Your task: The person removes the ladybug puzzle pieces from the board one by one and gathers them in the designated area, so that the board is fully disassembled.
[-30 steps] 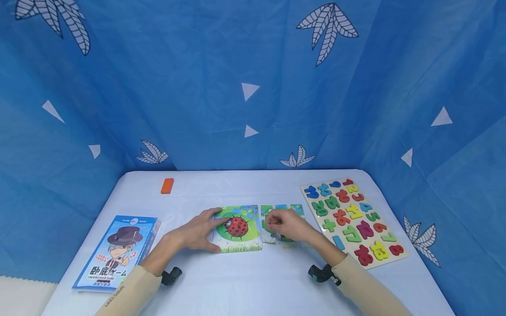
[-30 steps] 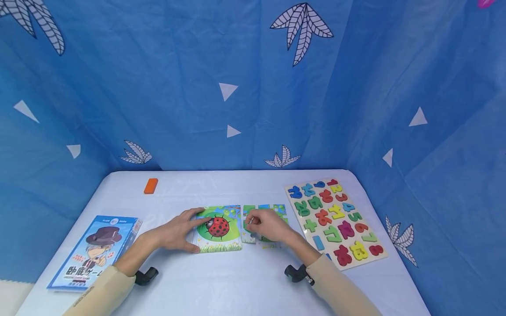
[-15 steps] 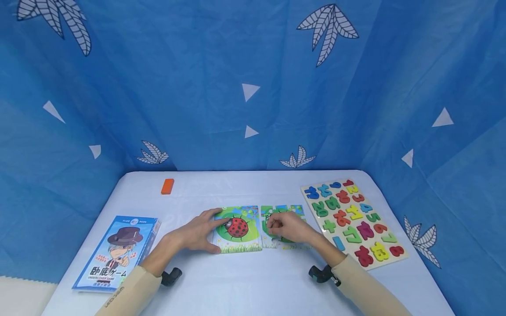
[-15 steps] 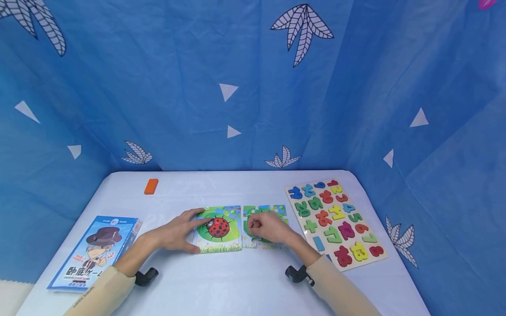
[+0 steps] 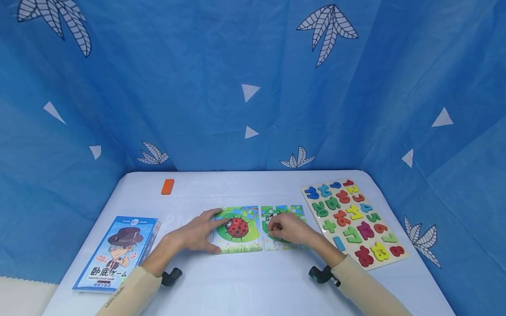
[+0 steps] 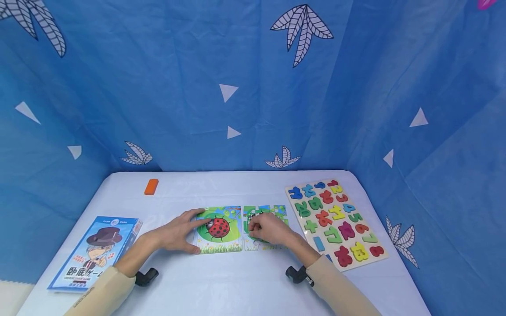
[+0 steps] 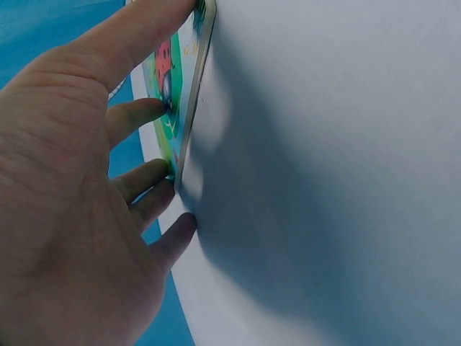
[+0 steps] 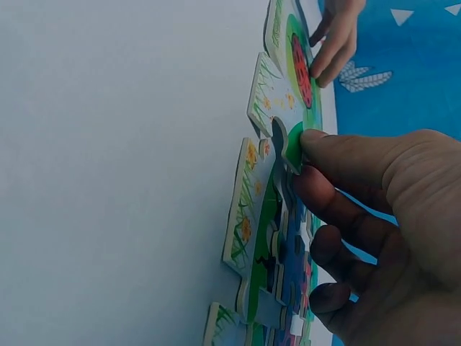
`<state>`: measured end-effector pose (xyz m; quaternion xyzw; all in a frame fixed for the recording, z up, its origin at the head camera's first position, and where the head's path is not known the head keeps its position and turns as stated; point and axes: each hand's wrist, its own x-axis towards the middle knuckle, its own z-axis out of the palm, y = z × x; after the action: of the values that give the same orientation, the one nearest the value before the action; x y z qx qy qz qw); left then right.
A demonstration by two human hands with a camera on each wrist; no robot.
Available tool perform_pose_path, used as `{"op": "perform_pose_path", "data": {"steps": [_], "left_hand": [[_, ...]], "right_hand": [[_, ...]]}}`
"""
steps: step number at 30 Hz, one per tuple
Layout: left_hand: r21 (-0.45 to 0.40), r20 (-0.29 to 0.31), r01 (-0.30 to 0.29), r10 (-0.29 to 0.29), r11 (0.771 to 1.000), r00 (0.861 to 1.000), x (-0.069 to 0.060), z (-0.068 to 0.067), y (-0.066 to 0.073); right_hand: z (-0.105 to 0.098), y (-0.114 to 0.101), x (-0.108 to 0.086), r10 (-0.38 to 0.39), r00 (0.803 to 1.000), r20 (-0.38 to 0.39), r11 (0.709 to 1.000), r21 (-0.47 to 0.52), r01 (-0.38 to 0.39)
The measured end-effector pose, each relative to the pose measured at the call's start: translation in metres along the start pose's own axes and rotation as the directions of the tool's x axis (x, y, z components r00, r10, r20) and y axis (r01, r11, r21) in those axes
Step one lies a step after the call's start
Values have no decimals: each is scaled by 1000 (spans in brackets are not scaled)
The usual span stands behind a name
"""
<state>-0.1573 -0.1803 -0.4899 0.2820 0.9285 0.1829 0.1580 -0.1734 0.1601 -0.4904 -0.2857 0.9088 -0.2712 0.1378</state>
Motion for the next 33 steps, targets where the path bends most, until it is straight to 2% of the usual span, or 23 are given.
{"op": "perform_pose_path", "data": {"steps": [20, 33], "left_hand": [[12, 0, -5, 5, 1000, 1000, 0, -2, 0], [0, 10, 9, -9, 1000, 1000, 0, -3, 2]], "right_hand": [[4, 2, 2, -10, 999, -30, 998, -57, 9], [5, 0, 1, 26, 999, -32, 997, -66, -28]]}}
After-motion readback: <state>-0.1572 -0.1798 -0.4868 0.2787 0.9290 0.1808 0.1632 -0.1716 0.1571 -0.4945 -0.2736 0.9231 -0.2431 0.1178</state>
